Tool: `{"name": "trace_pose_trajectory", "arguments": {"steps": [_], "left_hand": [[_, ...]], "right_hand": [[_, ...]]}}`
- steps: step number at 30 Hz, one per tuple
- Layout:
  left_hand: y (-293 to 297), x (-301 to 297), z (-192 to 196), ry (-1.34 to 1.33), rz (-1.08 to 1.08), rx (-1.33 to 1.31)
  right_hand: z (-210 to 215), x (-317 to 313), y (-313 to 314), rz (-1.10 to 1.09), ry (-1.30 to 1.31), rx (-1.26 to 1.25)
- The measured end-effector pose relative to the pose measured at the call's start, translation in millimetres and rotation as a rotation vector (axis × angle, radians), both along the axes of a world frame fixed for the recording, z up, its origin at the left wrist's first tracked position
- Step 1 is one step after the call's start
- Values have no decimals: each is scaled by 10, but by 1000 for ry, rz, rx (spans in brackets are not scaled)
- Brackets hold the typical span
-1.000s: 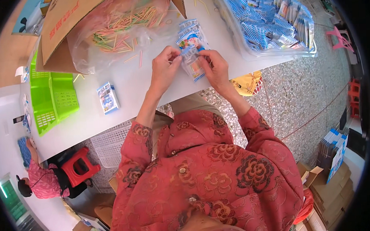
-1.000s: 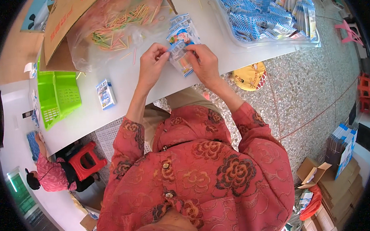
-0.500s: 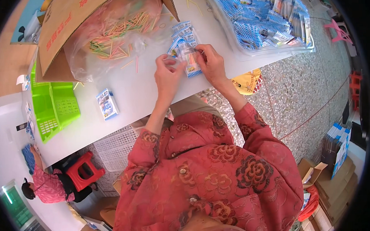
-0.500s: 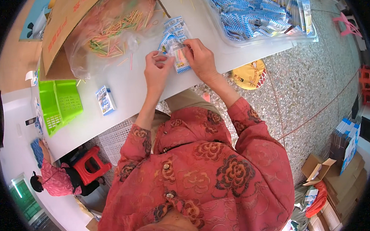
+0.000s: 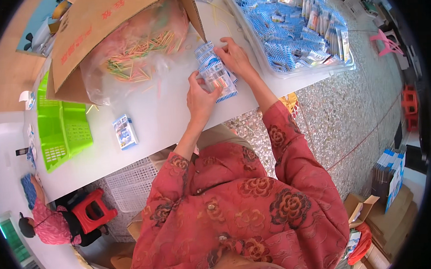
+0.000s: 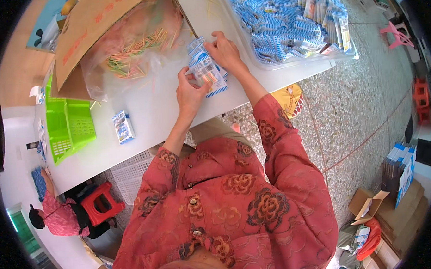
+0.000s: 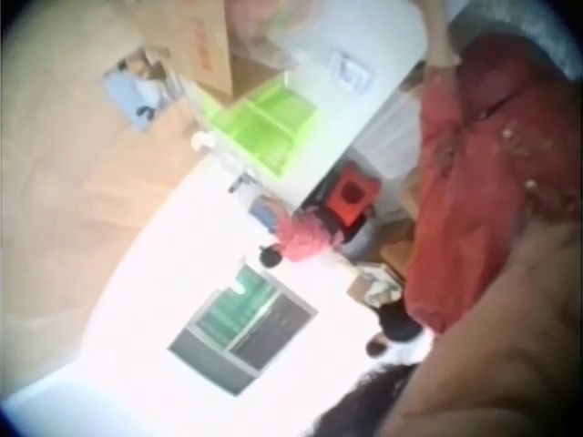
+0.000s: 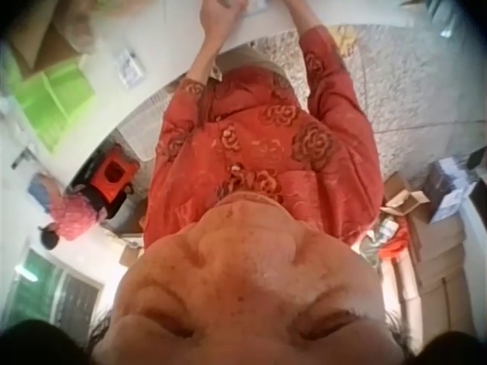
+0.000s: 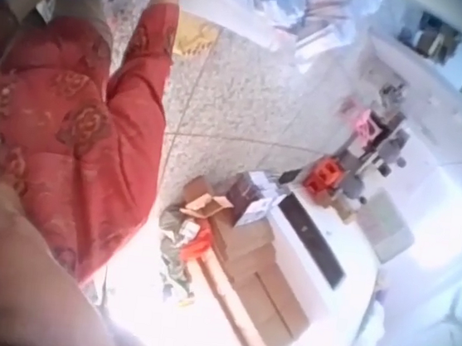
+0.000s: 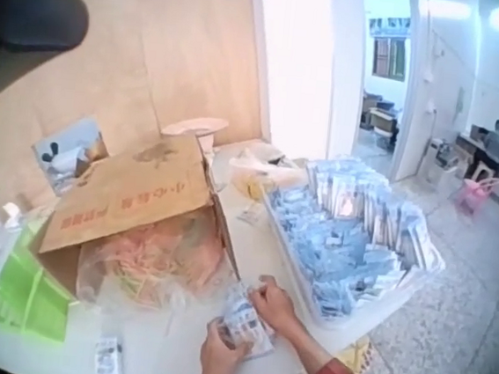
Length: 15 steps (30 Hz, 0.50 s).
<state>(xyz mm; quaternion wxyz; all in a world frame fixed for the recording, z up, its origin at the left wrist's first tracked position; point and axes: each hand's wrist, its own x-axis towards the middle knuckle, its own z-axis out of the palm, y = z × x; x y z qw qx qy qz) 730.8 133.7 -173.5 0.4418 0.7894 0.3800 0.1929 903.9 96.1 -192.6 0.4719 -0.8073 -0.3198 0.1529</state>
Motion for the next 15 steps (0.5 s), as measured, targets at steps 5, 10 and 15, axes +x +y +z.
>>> {"name": "trace_pose_trajectory", "arguments": {"steps": [5, 10, 15], "left_hand": [[23, 18, -26, -4, 1, -16], [47, 25, -119, -47, -21, 35], [28, 27, -119, -81, -32, 15]], "right_hand": [[9, 65, 59, 63, 17, -17], [-128, 26, 53, -16, -8, 210], [-175, -2, 13, 68, 121, 479]]}}
